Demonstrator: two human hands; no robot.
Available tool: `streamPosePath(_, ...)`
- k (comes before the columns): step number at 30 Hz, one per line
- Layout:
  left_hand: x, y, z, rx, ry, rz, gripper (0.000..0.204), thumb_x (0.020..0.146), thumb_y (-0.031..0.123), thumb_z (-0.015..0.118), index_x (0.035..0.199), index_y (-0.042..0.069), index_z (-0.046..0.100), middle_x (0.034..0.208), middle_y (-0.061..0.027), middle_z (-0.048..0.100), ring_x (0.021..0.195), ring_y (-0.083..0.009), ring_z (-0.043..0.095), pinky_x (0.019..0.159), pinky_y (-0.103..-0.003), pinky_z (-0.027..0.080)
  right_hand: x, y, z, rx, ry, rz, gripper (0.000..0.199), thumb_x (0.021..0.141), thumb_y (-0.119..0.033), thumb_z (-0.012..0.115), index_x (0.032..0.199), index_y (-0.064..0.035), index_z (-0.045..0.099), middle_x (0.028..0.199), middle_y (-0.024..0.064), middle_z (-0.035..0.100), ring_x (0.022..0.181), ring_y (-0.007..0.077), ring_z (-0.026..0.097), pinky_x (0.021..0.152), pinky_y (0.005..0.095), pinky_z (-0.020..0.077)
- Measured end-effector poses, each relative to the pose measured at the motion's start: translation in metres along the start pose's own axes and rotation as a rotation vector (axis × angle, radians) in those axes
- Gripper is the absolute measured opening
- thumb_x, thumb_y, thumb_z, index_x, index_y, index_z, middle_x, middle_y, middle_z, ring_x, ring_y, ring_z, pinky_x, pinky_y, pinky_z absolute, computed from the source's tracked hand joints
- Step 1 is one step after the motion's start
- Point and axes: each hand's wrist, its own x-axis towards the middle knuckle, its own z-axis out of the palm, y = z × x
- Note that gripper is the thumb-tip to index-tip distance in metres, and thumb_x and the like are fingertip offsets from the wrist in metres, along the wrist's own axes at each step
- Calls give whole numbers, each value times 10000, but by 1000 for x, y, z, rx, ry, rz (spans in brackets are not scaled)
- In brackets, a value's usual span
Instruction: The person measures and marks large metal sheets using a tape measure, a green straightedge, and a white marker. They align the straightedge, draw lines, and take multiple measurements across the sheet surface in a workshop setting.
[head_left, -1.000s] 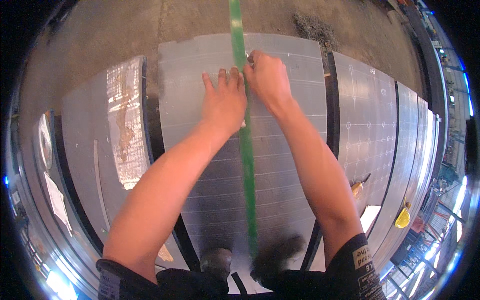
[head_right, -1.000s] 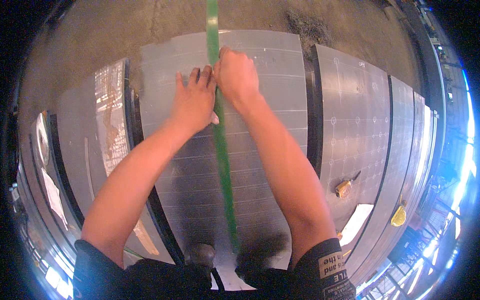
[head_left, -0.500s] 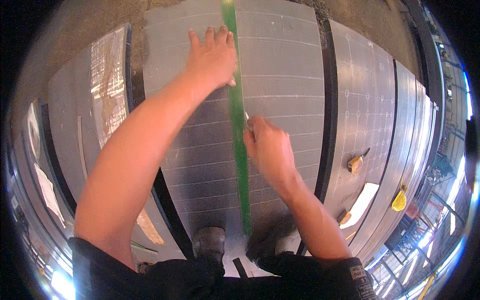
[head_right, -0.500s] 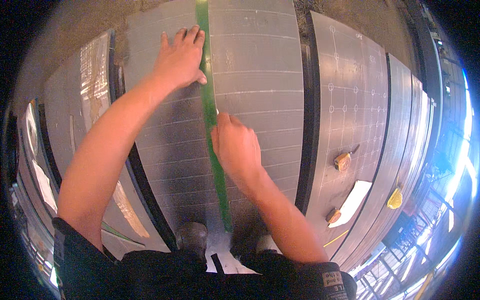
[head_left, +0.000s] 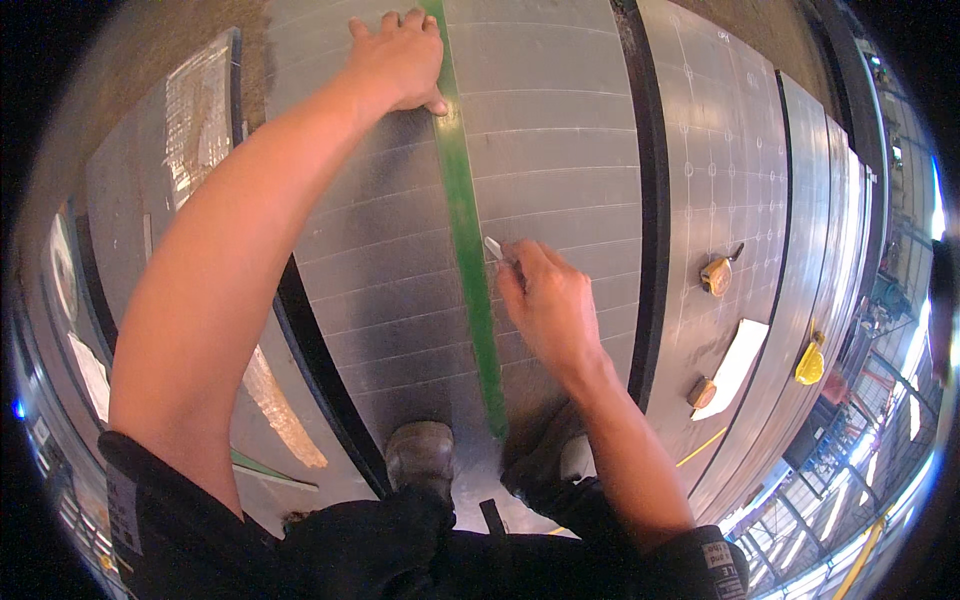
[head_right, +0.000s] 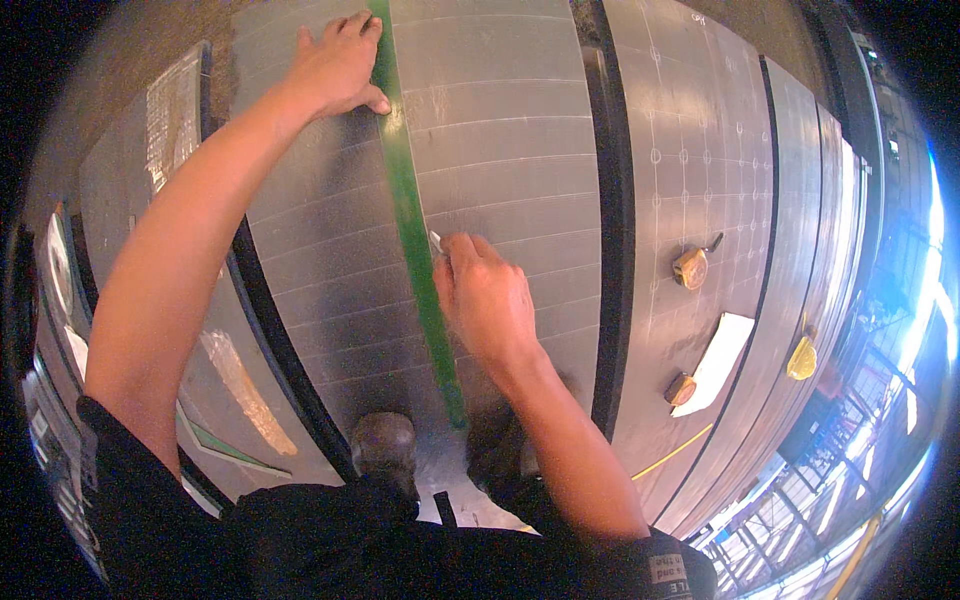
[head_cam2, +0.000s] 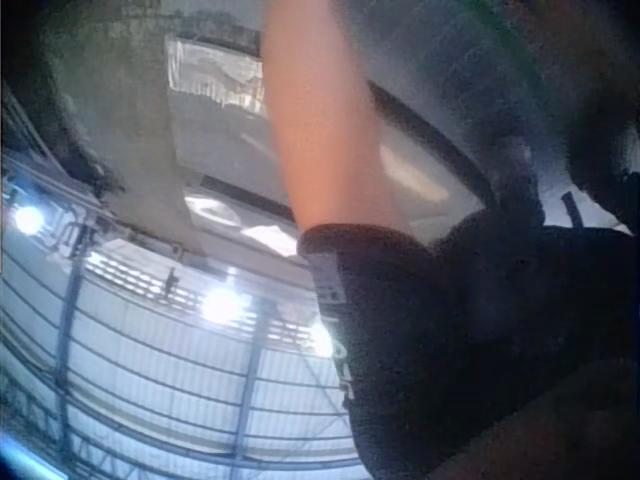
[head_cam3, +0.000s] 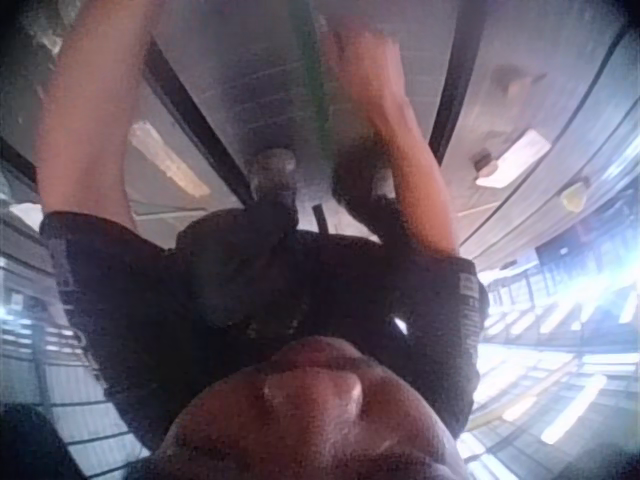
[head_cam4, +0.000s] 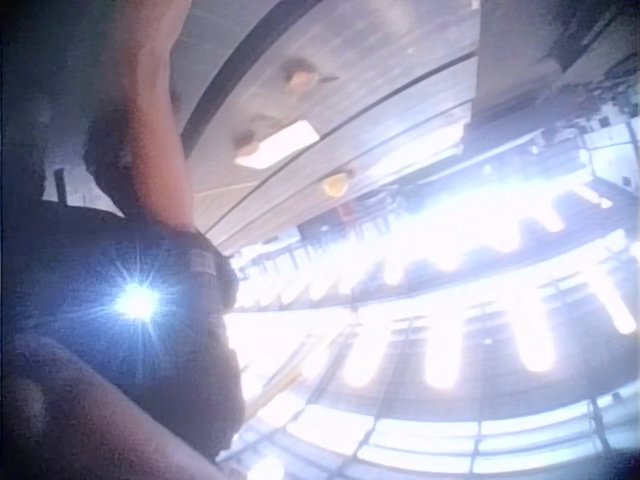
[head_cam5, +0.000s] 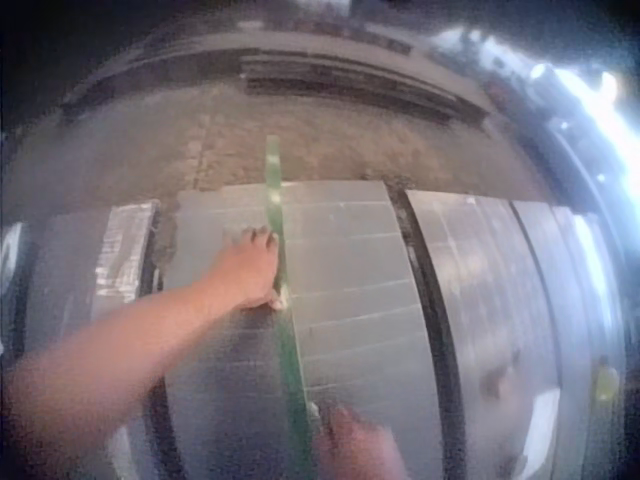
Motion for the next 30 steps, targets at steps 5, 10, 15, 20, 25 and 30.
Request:
streamPosePath(5, -16, 16, -37, -63, -116, 26, 1025, 719, 467, 872, 1469, -52, 404, 1536, -211, 408, 1428, -384, 376, 1178, -497, 353, -13, 11, 13, 30, 39, -19, 134, 941, -155, 627, 985, -42, 569, 921, 197, 657, 807, 439, 656, 683, 525, 542)
streamPosePath(10, -6, 7, -14, -53, -85, 32, 1045, 697, 476, 882, 1437, -91, 410, 1519, -236, 406, 1420, -393, 374, 1169, -468, 374, -33, 10, 30, -19, 63, -83, 138, 921, -117, 664, 1013, -37, 598, 862, 174, 664, 759, 395, 670, 662, 474, 539)
streamPosePath(15, -2, 5, -11, -55, -89, 57, 1032, 694, 470, 883, 1421, -102, 427, 1505, -243, 413, 1405, -394, 389, 1148, -478, 391, -75, 12, 35, -83, -14, -18, 133, 920, -108, 659, 1015, -44, 591, 867, 164, 658, 748, 390, 667, 652, 473, 541)
streamPosePath(20, -5, 11, -22, -24, -100, 61, 990, 688, 493, 880, 1400, -71, 484, 1501, -234, 427, 1397, -400, 401, 1124, -517, 398, -121, 20, 43, -111, -86, 31, 138, 914, -105, 655, 1014, -47, 580, 860, 168, 646, 750, 399, 663, 652, 475, 545)
streamPosePath(25, -2, 9, -32, 2, -109, 94, 1004, 686, 525, 871, 1406, -58, 485, 1532, -219, 396, 1409, -406, 386, 1117, -541, 395, -166, 22, 42, -128, -281, 176, 156, 890, -152, 658, 987, -38, 613, 868, 201, 657, 781, 427, 660, 683, 512, 540)
streamPosePath(30, -6, 5, -24, 110, -47, 38, 944, 723, 428, 871, 1460, 26, 437, 1550, -157, 397, 1422, -367, 383, 1110, -629, 343, -193, 28, 13, -51, -487, 455, 246, 855, -248, 648, 885, -4, 672, 851, 210, 689, 770, 410, 669, 723, 489, 553)
